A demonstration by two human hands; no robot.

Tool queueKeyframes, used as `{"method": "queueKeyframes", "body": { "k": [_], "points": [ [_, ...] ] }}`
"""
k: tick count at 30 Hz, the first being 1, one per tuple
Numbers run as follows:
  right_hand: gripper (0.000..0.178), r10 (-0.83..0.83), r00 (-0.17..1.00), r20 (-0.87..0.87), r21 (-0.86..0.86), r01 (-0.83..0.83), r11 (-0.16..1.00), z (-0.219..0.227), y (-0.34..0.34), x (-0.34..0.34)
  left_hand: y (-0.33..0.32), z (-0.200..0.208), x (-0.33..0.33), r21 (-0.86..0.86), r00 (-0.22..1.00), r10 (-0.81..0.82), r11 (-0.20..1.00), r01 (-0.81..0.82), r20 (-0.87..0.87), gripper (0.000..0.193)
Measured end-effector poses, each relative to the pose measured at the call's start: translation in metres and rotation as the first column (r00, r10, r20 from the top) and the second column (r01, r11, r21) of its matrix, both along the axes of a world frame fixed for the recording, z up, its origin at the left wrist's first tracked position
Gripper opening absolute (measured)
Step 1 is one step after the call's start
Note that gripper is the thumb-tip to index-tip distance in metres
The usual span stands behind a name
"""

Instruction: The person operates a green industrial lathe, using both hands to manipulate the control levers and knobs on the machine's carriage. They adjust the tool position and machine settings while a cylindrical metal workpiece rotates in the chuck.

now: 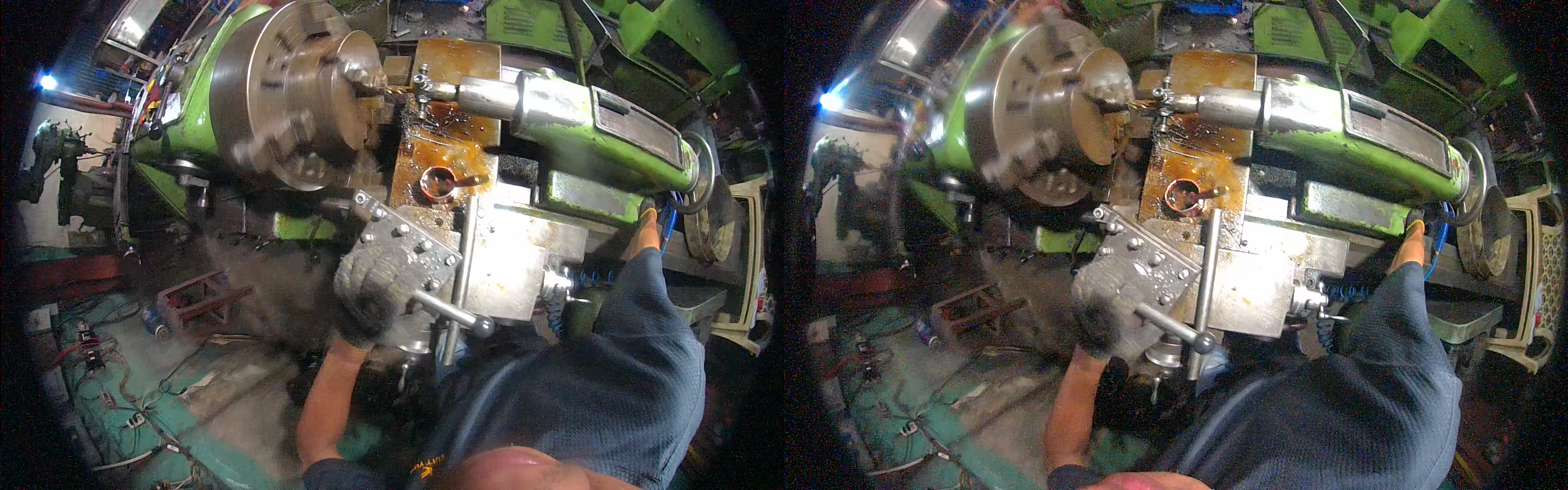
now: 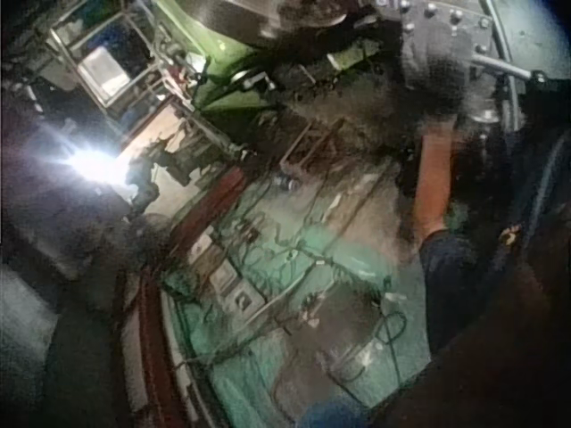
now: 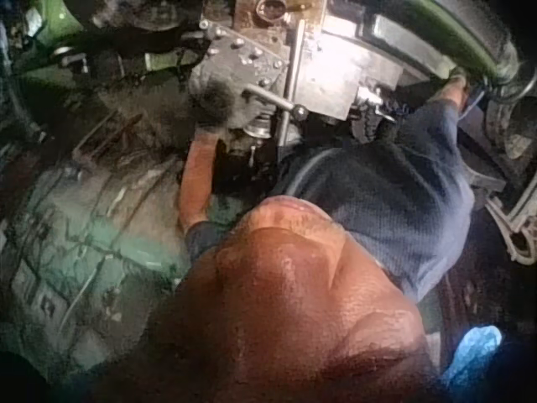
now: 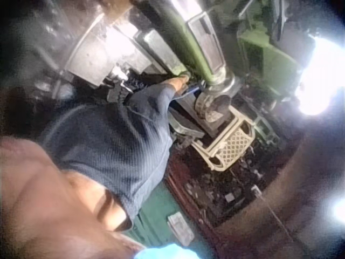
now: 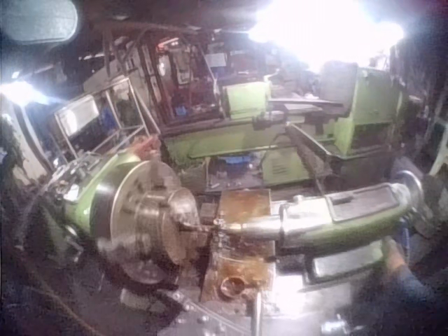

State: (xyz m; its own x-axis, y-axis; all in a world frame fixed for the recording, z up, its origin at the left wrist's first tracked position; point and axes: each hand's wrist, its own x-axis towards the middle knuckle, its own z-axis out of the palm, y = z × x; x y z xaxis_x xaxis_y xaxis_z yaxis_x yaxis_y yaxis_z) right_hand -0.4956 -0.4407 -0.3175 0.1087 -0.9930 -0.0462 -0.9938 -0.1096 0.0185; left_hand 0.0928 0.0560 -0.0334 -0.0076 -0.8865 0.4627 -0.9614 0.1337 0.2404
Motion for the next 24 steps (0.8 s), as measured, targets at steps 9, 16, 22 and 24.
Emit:
{"method": "queueKeyframes", "body": {
  "k": [9,16,22,24],
  "points": [
    [0.035,0.095,0.993,0.072,0.035,-0.098,0.995,-0.022,-0.038,0.038,-0.008,0.035,-0.028,-0.117,0.992,0.123,0.986,-0.119,0.031,0.05],
    [0.037,0.029,0.961,0.274,-0.074,-0.009,0.997,0.004,-0.051,0.028,-0.033,0.028,-0.054,-0.142,0.91,0.411,0.906,-0.4,0.056,0.027],
    [0.036,-0.072,0.409,0.91,0.06,0.04,0.997,0.117,0.123,0.065,-0.022,0.007,-0.051,-0.241,0.798,0.59,0.797,-0.554,0.118,0.022],
    [0.029,0.106,0.654,0.749,-0.053,-0.101,0.994,0.101,0.162,0.011,-0.026,0.01,-0.056,-0.214,0.788,0.606,0.788,-0.577,0.106,0.025]
  ]
}}
